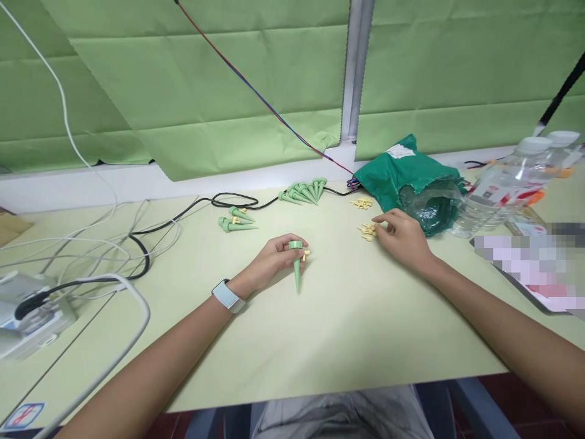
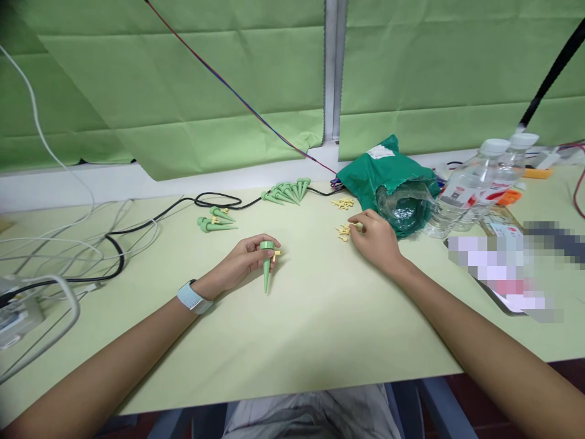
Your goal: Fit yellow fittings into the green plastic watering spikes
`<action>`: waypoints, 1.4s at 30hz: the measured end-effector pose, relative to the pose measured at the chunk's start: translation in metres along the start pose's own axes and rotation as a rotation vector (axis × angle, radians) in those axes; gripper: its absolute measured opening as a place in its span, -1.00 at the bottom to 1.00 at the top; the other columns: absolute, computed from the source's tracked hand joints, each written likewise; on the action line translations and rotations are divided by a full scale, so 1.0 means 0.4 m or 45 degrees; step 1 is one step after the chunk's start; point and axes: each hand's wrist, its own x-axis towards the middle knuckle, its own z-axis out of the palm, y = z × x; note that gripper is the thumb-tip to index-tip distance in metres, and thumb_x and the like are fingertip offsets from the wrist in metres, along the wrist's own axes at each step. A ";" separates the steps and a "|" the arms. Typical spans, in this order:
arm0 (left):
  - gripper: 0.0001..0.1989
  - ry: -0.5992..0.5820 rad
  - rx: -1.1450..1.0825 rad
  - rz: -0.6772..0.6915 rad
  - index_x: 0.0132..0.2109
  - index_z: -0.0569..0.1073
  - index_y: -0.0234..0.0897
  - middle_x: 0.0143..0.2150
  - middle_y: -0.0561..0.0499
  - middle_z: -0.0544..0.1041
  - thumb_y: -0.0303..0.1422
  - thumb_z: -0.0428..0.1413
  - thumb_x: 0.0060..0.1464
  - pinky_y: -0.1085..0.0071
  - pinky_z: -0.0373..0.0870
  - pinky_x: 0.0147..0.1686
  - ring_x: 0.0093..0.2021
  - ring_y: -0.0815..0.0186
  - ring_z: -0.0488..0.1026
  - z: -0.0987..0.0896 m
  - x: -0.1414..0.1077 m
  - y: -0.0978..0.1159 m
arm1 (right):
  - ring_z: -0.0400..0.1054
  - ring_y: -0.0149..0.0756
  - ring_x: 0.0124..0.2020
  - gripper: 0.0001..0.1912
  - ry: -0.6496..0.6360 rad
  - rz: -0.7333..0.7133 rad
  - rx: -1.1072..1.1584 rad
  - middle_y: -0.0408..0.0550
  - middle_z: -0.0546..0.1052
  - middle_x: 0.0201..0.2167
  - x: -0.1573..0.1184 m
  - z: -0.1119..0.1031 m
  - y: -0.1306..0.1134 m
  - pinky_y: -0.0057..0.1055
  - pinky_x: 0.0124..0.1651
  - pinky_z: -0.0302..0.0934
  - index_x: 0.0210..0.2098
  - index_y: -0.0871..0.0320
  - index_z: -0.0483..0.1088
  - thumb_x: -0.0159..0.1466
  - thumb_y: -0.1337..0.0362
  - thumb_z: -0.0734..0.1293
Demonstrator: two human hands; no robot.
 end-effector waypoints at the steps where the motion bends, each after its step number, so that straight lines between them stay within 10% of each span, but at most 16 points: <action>1: -0.78 0.010 -0.001 -0.003 -0.11 0.53 -0.29 -0.26 0.00 0.47 -0.33 0.28 0.10 0.38 0.43 -0.25 -0.27 0.33 0.47 0.003 0.000 0.001 | 0.39 -0.28 -0.38 -0.76 -0.007 -0.019 0.050 0.02 0.56 -0.21 -0.003 0.000 -0.014 -0.30 -0.25 0.23 -0.20 0.15 0.58 0.33 0.20 0.29; 11: -0.57 -0.025 0.075 0.077 0.09 0.56 -0.27 -0.22 -0.08 0.60 -0.25 0.32 0.08 0.38 0.46 -0.25 -0.24 0.27 0.52 0.079 -0.015 -0.010 | 0.38 -0.32 -0.39 -0.72 -0.732 0.145 1.076 -0.07 0.55 -0.34 -0.102 0.058 -0.246 -0.40 -0.34 0.25 -0.16 0.13 0.51 0.31 0.05 0.37; 25: -0.41 -0.087 0.136 0.110 0.26 0.45 -0.22 -0.19 -0.07 0.61 -0.28 0.31 0.10 0.29 0.44 -0.09 -0.16 0.21 0.55 0.088 -0.025 -0.019 | 0.34 -0.40 -0.48 -0.75 -0.727 0.258 1.172 -0.09 0.54 -0.41 -0.114 0.045 -0.260 -0.44 -0.39 0.24 -0.32 0.16 0.46 0.33 0.09 0.37; 35: -0.57 0.070 0.092 0.247 0.04 0.57 -0.27 -0.32 0.00 0.54 -0.30 0.37 0.01 0.38 0.44 -0.18 -0.26 0.31 0.50 0.091 -0.004 -0.037 | 0.31 -0.42 -0.55 -0.63 -0.895 0.542 1.509 -0.10 0.49 -0.52 -0.086 0.070 -0.239 -0.44 -0.43 0.22 -0.45 0.19 0.40 0.25 0.00 0.42; 42: -0.62 0.030 -0.026 0.204 0.01 0.59 -0.29 -0.31 0.00 0.52 -0.30 0.36 0.02 0.36 0.44 -0.19 -0.28 0.30 0.49 0.085 -0.008 -0.035 | 0.32 -0.31 -0.39 -0.75 -0.547 0.055 0.922 -0.09 0.47 -0.44 -0.098 0.048 -0.249 -0.39 -0.33 0.20 -0.30 0.11 0.47 0.34 0.07 0.33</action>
